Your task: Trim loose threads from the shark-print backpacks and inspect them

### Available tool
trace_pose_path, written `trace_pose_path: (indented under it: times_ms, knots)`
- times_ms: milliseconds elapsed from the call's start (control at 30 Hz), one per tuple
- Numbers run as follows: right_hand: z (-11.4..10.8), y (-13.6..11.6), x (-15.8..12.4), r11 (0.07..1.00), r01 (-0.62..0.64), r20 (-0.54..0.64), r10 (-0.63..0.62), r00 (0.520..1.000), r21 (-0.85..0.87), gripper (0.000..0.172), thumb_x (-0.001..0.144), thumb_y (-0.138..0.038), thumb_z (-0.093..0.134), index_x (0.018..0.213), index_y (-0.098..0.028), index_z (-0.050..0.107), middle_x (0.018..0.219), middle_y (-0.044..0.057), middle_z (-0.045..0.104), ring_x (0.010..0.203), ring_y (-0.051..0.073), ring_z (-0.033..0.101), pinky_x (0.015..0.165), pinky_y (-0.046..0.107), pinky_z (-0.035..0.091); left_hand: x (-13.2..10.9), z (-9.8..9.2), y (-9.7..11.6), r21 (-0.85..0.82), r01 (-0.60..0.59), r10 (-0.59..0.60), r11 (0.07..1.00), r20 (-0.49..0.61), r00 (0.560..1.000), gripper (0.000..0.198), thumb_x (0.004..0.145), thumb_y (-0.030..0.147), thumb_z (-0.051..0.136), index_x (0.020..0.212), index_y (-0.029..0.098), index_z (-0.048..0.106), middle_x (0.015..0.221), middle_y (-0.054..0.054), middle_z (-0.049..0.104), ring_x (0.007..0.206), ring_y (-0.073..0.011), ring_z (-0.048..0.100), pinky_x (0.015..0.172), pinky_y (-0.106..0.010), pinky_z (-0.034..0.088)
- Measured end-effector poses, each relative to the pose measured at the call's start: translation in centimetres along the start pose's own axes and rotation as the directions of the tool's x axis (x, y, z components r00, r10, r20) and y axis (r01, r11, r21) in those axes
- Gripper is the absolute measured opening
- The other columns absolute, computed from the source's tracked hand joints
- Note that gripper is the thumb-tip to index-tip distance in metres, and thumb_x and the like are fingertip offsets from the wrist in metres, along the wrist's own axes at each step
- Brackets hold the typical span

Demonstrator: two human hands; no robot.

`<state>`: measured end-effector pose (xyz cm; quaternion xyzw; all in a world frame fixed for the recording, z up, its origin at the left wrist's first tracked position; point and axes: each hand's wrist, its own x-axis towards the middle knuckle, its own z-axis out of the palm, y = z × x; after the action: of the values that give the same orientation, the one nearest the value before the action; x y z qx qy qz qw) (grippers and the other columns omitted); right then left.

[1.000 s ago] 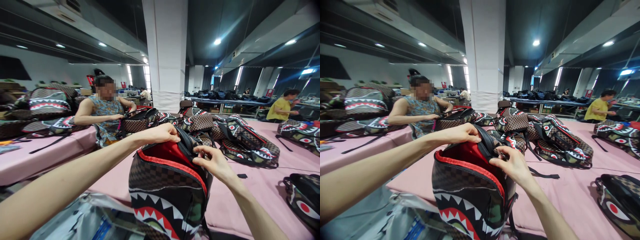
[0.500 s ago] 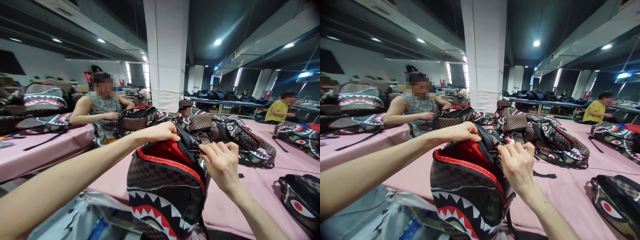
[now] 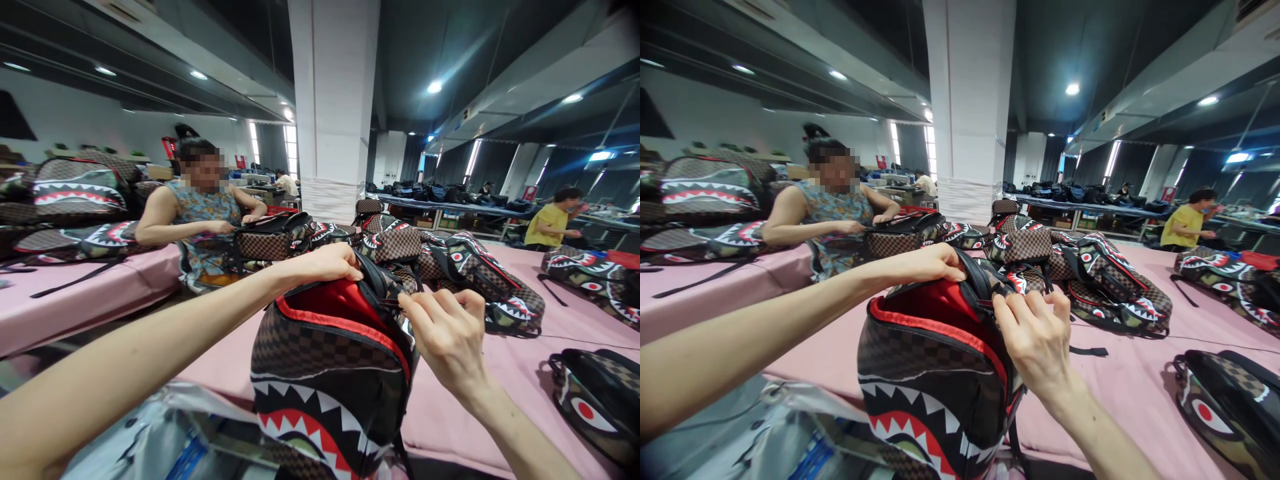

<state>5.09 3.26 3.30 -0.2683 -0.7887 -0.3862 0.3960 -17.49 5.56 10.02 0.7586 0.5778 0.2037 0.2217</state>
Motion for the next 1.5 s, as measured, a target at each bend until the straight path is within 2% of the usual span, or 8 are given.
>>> trace_pose_path:
  times_ms: [633, 967, 1033, 1100, 1167, 1233, 1400, 1500]
  knots:
    - [-0.2, -0.4, 0.1, 0.997, 0.015, 0.018, -0.014, 1.0, -0.074, 0.019, 0.089, -0.013, 0.047, 0.095, -0.019, 0.063, 0.072, 0.001, 0.067, 0.068, 0.013, 0.049, 0.071, 0.033, 0.024, -0.1, 0.2, 0.5, 0.049, 0.021, -0.017, 0.999, -0.069, 0.997, 0.022, 0.061, 0.032, 0.055, 0.046, 0.016, 0.048, 0.046, 0.003, 0.041, 0.045, -0.0103, 0.033, 0.045, -0.024, 0.023]
    - [-0.2, -0.1, 0.1, 0.998, -0.04, 0.08, 0.036, 0.996, 0.054, 0.016, 0.086, -0.015, 0.051, 0.093, -0.02, 0.064, 0.072, 0.001, 0.066, 0.068, 0.015, 0.05, 0.071, 0.034, 0.026, -0.1, 0.3, 0.5, 0.075, 0.017, -0.01, 0.997, -0.09, 0.996, 0.022, 0.061, 0.032, 0.055, 0.046, 0.016, 0.049, 0.047, 0.002, 0.043, 0.045, -0.0108, 0.035, 0.046, -0.025, 0.025]
    - [-0.2, 0.4, -0.1, 0.977, -0.101, 0.156, 0.072, 0.985, 0.186, 0.014, 0.084, -0.016, 0.053, 0.09, -0.021, 0.064, 0.073, 0.001, 0.066, 0.068, 0.016, 0.051, 0.069, 0.032, 0.029, -0.2, 0.2, 0.4, 0.072, 0.013, -0.007, 0.997, -0.088, 0.996, 0.023, 0.061, 0.032, 0.055, 0.046, 0.016, 0.049, 0.047, 0.002, 0.043, 0.046, -0.011, 0.036, 0.047, -0.024, 0.026]
    - [0.1, 1.2, -0.6, 0.862, -0.313, 0.318, 0.19, 0.929, 0.398, 0.007, 0.081, -0.022, 0.057, 0.085, -0.02, 0.062, 0.075, 0.001, 0.065, 0.067, 0.015, 0.052, 0.066, 0.029, 0.033, -0.2, 0.2, 0.3, 0.06, 0.013, -0.008, 0.998, -0.079, 0.997, 0.023, 0.061, 0.033, 0.055, 0.047, 0.016, 0.049, 0.048, 0.002, 0.044, 0.047, -0.0113, 0.037, 0.048, -0.024, 0.027]
    - [0.6, 1.9, -1.3, 0.626, -0.575, 0.485, 0.334, 0.808, 0.527, 0.012, 0.078, -0.03, 0.061, 0.081, -0.019, 0.059, 0.074, 0.001, 0.063, 0.064, 0.015, 0.052, 0.061, 0.027, 0.037, -0.3, 0.1, 0.3, 0.043, 0.015, -0.012, 0.999, -0.069, 0.998, 0.023, 0.061, 0.034, 0.054, 0.049, 0.015, 0.05, 0.05, 0.001, 0.045, 0.048, -0.0115, 0.038, 0.049, -0.024, 0.028]
    - [1.1, 1.9, -1.9, 0.411, -0.721, 0.589, 0.417, 0.692, 0.557, 0.019, 0.073, -0.034, 0.063, 0.08, -0.018, 0.057, 0.073, 0.001, 0.061, 0.065, 0.015, 0.053, 0.061, 0.026, 0.04, -0.3, 0.1, 0.3, 0.04, 0.022, -0.019, 0.999, -0.069, 0.997, 0.023, 0.061, 0.035, 0.054, 0.05, 0.015, 0.051, 0.05, 0.001, 0.046, 0.048, -0.0116, 0.039, 0.049, -0.023, 0.028]
    - [2.1, 0.1, -2.3, 0.222, -0.772, 0.691, 0.348, 0.633, 0.596, 0.013, 0.068, -0.03, 0.061, 0.071, -0.017, 0.058, 0.07, -0.001, 0.059, 0.067, 0.013, 0.052, 0.065, 0.025, 0.039, 0.2, 0.4, 0.2, 0.052, -0.004, 0.007, 0.999, -0.066, 0.998, 0.025, 0.062, 0.036, 0.053, 0.049, 0.015, 0.049, 0.048, 0.002, 0.041, 0.047, -0.0105, 0.035, 0.048, -0.023, 0.026]
    - [2.9, 0.2, -2.1, 0.003, -0.81, 0.767, 0.319, 0.557, 0.587, 0.014, 0.065, -0.029, 0.062, 0.066, -0.016, 0.056, 0.062, -0.003, 0.052, 0.057, 0.008, 0.045, 0.054, 0.021, 0.034, 0.3, 0.5, -0.1, 0.057, -0.023, 0.027, 0.998, -0.061, 0.998, 0.029, 0.065, 0.038, 0.053, 0.048, 0.015, 0.046, 0.048, 0.002, 0.04, 0.047, -0.0096, 0.032, 0.046, -0.023, 0.024]
